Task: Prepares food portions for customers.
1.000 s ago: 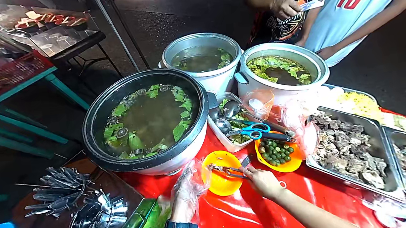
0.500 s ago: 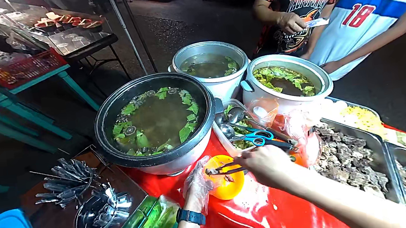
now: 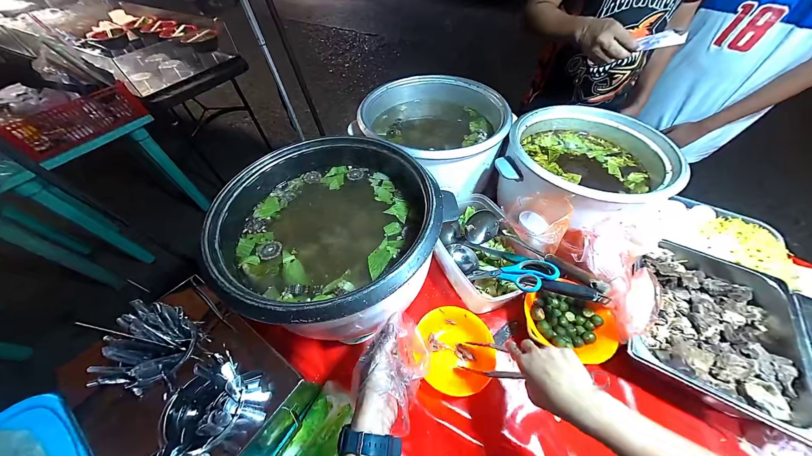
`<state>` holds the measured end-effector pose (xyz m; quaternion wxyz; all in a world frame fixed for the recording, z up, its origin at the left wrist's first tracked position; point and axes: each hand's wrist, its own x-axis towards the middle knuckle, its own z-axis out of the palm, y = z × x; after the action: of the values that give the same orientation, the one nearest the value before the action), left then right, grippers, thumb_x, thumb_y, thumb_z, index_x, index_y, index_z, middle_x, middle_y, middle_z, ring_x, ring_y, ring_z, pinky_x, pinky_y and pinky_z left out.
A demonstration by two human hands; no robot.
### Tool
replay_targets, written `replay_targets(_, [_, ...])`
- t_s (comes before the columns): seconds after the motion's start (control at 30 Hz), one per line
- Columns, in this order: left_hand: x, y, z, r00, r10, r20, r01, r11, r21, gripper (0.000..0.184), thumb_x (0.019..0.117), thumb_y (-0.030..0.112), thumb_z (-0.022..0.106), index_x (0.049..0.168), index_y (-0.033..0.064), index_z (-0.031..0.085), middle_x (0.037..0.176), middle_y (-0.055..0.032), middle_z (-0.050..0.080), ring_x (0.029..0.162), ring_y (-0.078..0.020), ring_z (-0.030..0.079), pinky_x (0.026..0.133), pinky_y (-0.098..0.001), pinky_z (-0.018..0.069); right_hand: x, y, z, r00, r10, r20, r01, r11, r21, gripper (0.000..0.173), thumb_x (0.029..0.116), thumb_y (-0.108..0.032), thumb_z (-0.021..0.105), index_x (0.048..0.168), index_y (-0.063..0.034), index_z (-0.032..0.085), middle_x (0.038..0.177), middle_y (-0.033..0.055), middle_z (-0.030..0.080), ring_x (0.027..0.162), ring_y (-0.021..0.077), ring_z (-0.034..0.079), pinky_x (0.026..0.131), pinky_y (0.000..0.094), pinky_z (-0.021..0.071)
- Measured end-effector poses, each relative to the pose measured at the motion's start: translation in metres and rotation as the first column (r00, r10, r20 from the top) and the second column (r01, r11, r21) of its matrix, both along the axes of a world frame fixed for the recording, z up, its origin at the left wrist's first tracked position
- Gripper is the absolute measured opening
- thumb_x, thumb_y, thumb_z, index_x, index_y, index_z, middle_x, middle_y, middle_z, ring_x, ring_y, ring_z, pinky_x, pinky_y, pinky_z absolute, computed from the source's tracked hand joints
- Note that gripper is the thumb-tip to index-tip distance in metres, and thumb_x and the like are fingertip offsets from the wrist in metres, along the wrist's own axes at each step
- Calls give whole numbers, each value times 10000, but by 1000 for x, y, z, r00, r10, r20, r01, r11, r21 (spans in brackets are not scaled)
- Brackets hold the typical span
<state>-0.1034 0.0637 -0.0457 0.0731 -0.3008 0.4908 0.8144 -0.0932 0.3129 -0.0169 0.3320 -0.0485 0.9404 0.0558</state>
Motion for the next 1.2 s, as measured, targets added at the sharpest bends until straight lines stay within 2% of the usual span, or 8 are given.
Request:
replay_targets(0.13, [-2,2,-13,1000,3,2,-3,999,-42,325,1063,251,554,1308,49,627,1108,-155,692,853,-224,672,684,-366,570,1,16,-19,995,-90,-36,87,994,-64,513,964,-109,539,1469,-199,562,1305,202,662,1113,446,669,871,658,529])
replay_targets(0.33, [-9,10,-12,999,-47,18,48,997,-58,342,1071,305,536,1291,64,642,1076,-148,695,838,-225,673,690,-386,573,-2,4,95,974,38,-225,-75,985,-156,480,984,-171,556,1442,-310,591,1201,126,718,1011,393,705,792,613,544])
replay_targets(0.47, [-13,18,-14,999,-35,-9,35,999,14,350,1086,322,489,1273,67,637,1088,-140,681,887,-223,662,703,-394,562,-3,-32,125,943,205,-264,-248,959,-139,525,964,-108,558,1475,-227,548,1219,142,682,939,388,701,728,578,550])
replay_targets(0.57, [-8,14,-2,1000,-11,-5,12,999,49,375,1097,338,445,1264,63,637,1010,-147,679,809,-234,654,652,-398,552,-9,-22,133,967,94,-237,-134,978,-160,569,960,-199,601,1517,-276,512,1329,114,665,1047,393,692,805,630,542])
replay_targets(0.67, [4,3,11,1000,1,20,-1,1000,6,399,1103,355,420,1244,57,645,932,-143,686,712,-218,641,596,-367,539,-20,-1,100,987,-34,-159,14,992,-124,584,952,-270,622,1524,-296,503,1363,127,646,1123,409,667,863,660,522])
replay_targets(0.8, [11,-14,5,998,-58,-1,58,998,9,429,1105,377,413,1349,75,596,1037,-191,704,806,-295,697,646,-440,587,-20,-7,-13,993,-88,-77,77,987,-143,654,897,-233,664,1528,-213,493,1389,185,615,1110,464,659,850,698,522])
replay_targets(0.93, [15,-18,0,999,-38,14,37,997,66,356,1087,223,486,1410,83,541,974,-177,685,746,-271,675,627,-424,583,-12,-8,-58,985,-123,-120,98,977,-190,551,987,-168,543,1525,-278,507,1380,131,646,1121,418,677,888,654,528])
replay_targets(1.2, [5,1,10,996,-91,-3,90,980,176,400,1104,349,415,1384,113,578,1061,-156,693,743,-223,670,589,-358,558,-3,-11,80,979,49,-200,-103,956,-275,537,976,-231,594,1499,-334,531,1287,101,687,1067,382,689,833,636,531])
